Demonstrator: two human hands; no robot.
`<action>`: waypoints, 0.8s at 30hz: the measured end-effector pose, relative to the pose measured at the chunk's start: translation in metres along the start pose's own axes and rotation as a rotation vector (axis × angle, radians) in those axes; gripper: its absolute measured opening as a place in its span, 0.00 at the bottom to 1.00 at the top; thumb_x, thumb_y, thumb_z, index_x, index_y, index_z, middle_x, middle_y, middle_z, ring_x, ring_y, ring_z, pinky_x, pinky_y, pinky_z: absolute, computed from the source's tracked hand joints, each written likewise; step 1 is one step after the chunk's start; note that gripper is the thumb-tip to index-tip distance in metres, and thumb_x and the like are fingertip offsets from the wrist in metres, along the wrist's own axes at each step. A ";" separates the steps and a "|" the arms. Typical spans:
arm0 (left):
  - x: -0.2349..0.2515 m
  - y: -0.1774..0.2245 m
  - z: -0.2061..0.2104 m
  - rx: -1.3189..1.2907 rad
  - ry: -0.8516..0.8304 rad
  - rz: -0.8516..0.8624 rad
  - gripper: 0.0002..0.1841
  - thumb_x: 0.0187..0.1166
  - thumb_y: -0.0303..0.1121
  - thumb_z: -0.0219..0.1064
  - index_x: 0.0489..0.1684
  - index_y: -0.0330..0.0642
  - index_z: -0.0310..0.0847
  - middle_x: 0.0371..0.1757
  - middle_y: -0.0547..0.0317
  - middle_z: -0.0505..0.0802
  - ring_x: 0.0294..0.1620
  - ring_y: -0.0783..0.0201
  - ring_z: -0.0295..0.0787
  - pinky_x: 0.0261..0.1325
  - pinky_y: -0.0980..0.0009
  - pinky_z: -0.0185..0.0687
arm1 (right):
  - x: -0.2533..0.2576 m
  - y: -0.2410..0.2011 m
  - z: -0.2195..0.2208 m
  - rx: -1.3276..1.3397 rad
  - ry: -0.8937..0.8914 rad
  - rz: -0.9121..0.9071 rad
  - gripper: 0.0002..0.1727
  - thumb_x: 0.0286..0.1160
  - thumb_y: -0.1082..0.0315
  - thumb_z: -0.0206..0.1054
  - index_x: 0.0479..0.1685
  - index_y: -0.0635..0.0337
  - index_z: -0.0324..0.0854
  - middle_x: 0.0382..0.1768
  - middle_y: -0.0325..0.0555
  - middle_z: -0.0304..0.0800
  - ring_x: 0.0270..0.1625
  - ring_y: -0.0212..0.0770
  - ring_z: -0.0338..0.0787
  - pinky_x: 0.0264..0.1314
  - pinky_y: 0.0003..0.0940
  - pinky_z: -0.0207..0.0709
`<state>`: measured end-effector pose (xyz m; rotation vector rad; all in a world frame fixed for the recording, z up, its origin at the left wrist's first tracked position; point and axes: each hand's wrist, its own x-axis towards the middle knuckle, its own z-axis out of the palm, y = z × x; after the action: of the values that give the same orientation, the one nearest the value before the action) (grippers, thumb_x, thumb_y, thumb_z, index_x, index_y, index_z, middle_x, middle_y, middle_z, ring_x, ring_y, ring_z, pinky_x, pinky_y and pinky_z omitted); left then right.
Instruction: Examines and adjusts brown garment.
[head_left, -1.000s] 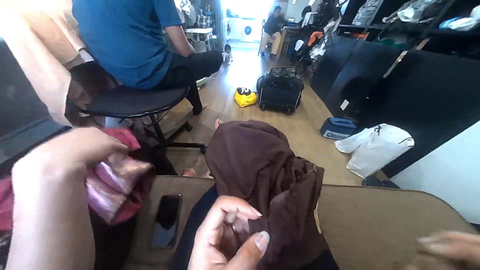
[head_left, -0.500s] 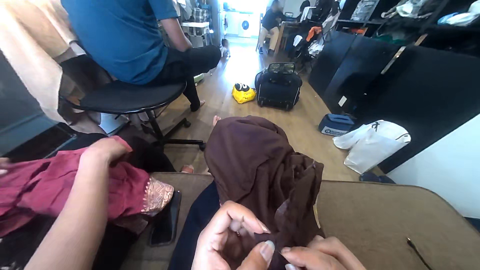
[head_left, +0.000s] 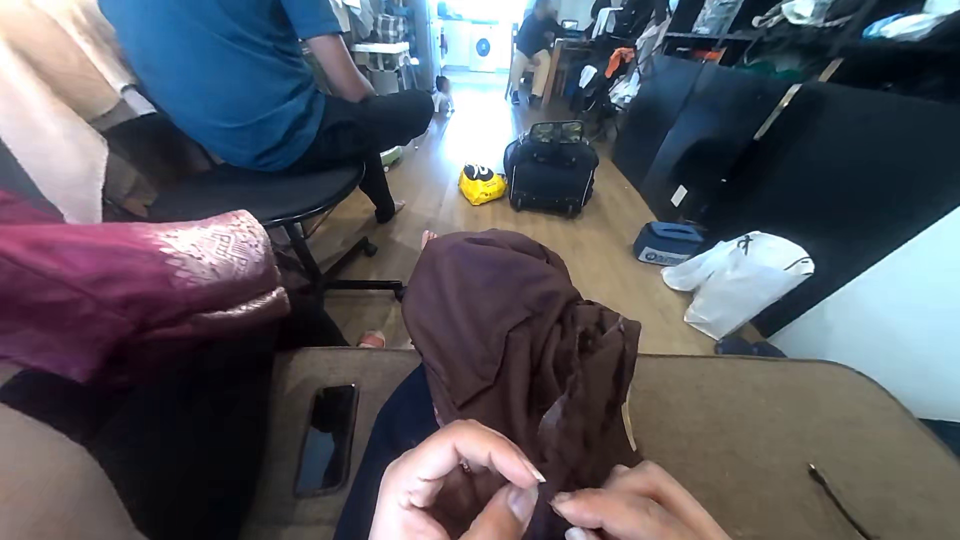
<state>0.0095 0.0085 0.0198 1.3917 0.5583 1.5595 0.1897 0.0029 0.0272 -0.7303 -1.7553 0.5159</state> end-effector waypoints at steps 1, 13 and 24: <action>0.000 0.000 0.000 -0.004 0.002 -0.009 0.10 0.80 0.23 0.67 0.51 0.48 0.88 0.48 0.73 0.94 0.46 0.84 0.88 0.49 0.85 0.85 | 0.000 0.000 0.000 -0.004 0.001 0.000 0.06 0.77 0.73 0.67 0.42 0.66 0.89 0.35 0.46 0.82 0.39 0.25 0.81 0.42 0.11 0.73; 0.001 0.002 0.002 0.003 0.006 -0.037 0.09 0.79 0.23 0.67 0.49 0.47 0.89 0.46 0.73 0.94 0.43 0.84 0.88 0.45 0.85 0.85 | 0.000 -0.001 -0.003 -0.014 -0.005 0.009 0.06 0.76 0.73 0.68 0.41 0.67 0.89 0.34 0.46 0.81 0.38 0.25 0.81 0.40 0.10 0.73; 0.001 0.002 0.001 -0.008 -0.011 -0.041 0.11 0.77 0.20 0.68 0.50 0.44 0.90 0.48 0.71 0.94 0.44 0.83 0.89 0.47 0.83 0.86 | 0.001 0.001 -0.006 -0.030 -0.044 0.019 0.07 0.82 0.70 0.67 0.43 0.64 0.87 0.38 0.46 0.81 0.43 0.24 0.81 0.48 0.10 0.75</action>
<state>0.0097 0.0081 0.0216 1.3738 0.5696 1.5191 0.1952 0.0048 0.0289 -0.7620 -1.8020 0.5234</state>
